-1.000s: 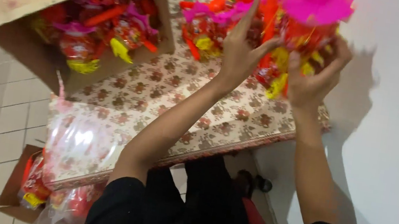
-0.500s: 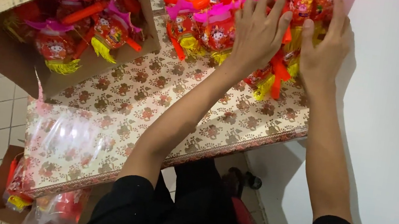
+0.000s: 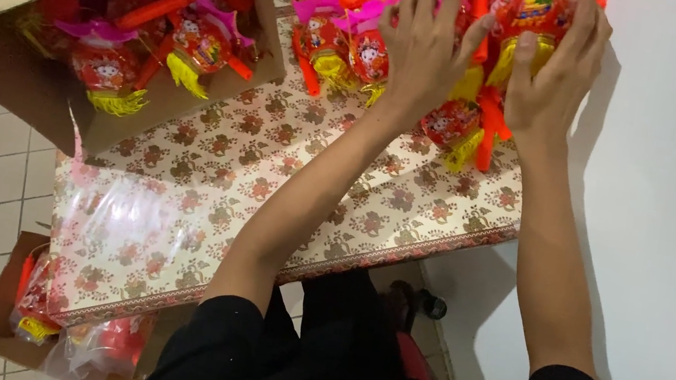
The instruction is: Assembling decorative lanterns by attaching plastic handles and organizing them on a table for packing.
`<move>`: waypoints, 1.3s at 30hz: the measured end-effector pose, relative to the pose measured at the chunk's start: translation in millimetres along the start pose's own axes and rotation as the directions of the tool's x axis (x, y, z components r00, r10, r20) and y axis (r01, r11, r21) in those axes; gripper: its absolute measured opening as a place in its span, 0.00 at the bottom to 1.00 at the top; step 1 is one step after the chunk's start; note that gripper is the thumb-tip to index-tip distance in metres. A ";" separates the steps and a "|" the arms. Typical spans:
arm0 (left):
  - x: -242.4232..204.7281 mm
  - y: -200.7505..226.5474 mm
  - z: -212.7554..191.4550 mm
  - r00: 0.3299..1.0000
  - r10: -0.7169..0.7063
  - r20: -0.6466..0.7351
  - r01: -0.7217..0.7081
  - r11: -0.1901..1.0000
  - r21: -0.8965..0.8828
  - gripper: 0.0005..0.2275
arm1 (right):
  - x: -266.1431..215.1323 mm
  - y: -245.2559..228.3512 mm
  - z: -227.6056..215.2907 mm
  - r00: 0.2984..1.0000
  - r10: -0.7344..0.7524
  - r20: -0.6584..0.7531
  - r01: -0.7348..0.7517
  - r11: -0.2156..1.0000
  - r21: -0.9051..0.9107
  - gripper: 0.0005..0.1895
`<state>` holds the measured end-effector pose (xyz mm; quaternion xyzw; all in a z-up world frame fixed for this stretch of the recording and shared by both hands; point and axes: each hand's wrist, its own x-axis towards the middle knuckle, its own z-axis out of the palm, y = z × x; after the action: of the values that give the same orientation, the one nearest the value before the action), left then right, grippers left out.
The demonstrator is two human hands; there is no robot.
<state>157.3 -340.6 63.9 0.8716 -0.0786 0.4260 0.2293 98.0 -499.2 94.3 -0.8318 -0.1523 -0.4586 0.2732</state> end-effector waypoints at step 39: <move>-78.6 -320.0 -165.2 0.979 -0.149 0.140 0.070 0.887 0.457 0.53 | -64.5 -262.5 158.5 0.566 -0.316 0.762 0.457 0.889 0.029 0.19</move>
<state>97.9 14.3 -15.9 0.9374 0.0520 0.3423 0.0379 39.1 -194.1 54.1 -0.9111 -0.3894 -0.1352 0.0057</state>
